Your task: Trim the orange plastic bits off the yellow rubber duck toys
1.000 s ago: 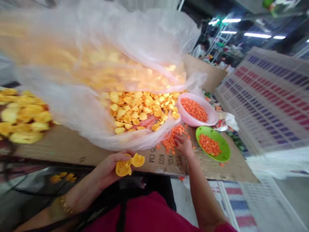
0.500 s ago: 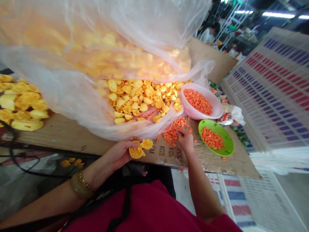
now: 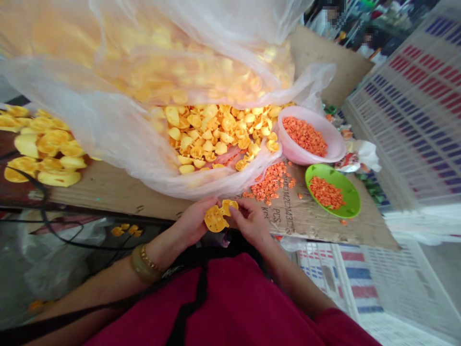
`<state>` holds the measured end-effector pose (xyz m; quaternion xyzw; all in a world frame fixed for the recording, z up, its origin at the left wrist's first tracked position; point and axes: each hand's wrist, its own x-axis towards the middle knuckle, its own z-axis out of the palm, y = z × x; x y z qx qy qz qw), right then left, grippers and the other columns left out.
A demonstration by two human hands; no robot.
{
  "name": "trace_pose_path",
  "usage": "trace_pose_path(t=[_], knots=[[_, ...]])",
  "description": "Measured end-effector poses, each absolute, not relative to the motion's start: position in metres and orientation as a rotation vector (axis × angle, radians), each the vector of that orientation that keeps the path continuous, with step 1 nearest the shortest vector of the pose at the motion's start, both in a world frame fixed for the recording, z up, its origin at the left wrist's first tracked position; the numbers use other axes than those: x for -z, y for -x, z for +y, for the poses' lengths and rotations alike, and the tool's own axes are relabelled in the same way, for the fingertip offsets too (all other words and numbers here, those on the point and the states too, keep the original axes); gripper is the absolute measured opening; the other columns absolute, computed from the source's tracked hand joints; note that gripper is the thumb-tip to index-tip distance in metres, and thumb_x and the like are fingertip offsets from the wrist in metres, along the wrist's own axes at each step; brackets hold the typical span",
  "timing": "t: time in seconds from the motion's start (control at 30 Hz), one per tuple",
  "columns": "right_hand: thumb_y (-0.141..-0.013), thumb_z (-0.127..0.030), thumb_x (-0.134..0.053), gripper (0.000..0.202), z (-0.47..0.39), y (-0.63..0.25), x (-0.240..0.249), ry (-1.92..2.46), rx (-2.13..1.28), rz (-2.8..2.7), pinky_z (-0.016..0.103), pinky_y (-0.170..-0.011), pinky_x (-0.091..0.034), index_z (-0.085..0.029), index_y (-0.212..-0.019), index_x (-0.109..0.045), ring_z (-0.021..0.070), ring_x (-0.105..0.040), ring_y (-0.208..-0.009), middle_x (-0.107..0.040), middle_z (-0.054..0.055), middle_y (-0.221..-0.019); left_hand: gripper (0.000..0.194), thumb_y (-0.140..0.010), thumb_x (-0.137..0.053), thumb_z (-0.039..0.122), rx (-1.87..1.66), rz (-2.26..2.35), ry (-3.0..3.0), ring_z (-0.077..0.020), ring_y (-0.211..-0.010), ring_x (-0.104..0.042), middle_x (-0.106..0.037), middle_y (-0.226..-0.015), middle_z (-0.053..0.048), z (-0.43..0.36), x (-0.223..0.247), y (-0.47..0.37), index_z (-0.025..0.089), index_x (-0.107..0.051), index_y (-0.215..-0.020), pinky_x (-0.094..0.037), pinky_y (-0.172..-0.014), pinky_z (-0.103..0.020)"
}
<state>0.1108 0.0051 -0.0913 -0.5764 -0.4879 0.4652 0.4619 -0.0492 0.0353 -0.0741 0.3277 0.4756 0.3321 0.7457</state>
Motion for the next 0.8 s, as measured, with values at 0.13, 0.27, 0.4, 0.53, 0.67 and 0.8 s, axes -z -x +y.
trace_pose_path(t=[0.13, 0.27, 0.4, 0.53, 0.67, 0.8], knots=[[-0.067, -0.04, -0.072, 0.026, -0.01, -0.085, 0.092, 1.559, -1.244, -0.917, 0.022, -0.045, -0.046, -0.016, -0.073, -0.066, 0.012, -0.054, -0.047, -0.062, -0.001, -0.056, 0.031, -0.079, -0.058, 0.045, -0.808, 1.256, -1.437, -0.0263, -0.094, -0.062, -0.068, -0.095, -0.008, 0.022, 0.079, 0.056, 0.02, -0.064, -0.097, -0.048, -0.087, -0.039], [-0.073, -0.044, -0.067, 0.028, -0.023, -0.084, 0.089, 1.399, -1.517, -0.92, 0.022, -0.042, -0.044, -0.016, -0.075, -0.069, 0.0097, -0.05, -0.043, -0.062, -0.002, -0.057, 0.05, -0.066, -0.074, 0.046, -0.577, 1.102, -1.59, -0.032, -0.105, -0.061, -0.068, -0.111, -0.013, 0.012, 0.08, 0.056, 0.018, -0.063, -0.106, -0.046, -0.093, -0.043], [-0.081, -0.036, -0.056, 0.027, -0.02, -0.132, 0.092, 1.663, -1.068, -1.1, 0.026, -0.051, -0.05, -0.016, -0.09, -0.072, 0.0141, -0.059, -0.052, -0.068, 0.002, -0.068, 0.037, -0.067, -0.075, 0.038, -0.532, 1.027, -1.101, -0.0189, -0.061, -0.061, -0.065, -0.069, -0.001, 0.013, 0.075, 0.056, 0.02, -0.057, -0.094, -0.047, -0.055, -0.027], [-0.083, -0.026, -0.058, 0.02, -0.003, -0.199, 0.105, 2.097, -0.322, -1.411, 0.03, -0.075, -0.052, -0.015, -0.091, -0.072, 0.0192, -0.066, -0.081, -0.071, 0.01, -0.091, 0.022, -0.063, -0.069, 0.021, -0.628, 0.824, -0.517, -0.0159, -0.062, -0.059, -0.064, -0.073, -0.003, 0.029, 0.068, 0.067, 0.017, -0.056, -0.081, -0.047, -0.055, -0.025], [-0.08, -0.02, -0.064, 0.011, 0.008, -0.218, 0.111, 2.136, -0.346, -1.608, 0.031, -0.081, -0.048, -0.016, -0.086, -0.073, 0.0214, -0.064, -0.086, -0.069, 0.01, -0.091, 0.018, -0.065, -0.062, 0.019, -0.594, 0.616, -0.161, -0.0216, -0.075, -0.061, -0.064, -0.085, -0.01, 0.04, 0.069, 0.076, 0.013, -0.061, -0.081, -0.05, -0.064, -0.032], [-0.087, -0.017, -0.055, 0.014, 0.015, -0.21, 0.108, 2.226, -0.251, -1.867, 0.032, -0.081, -0.045, -0.012, -0.09, -0.068, 0.0243, -0.062, -0.09, -0.066, 0.014, -0.096, 0.016, -0.064, -0.06, 0.02, -0.572, 0.465, -0.07, -0.018, -0.066, -0.056, -0.058, -0.081, -0.01, 0.039, 0.071, 0.078, 0.012, -0.059, -0.079, -0.046, -0.054, -0.027]])
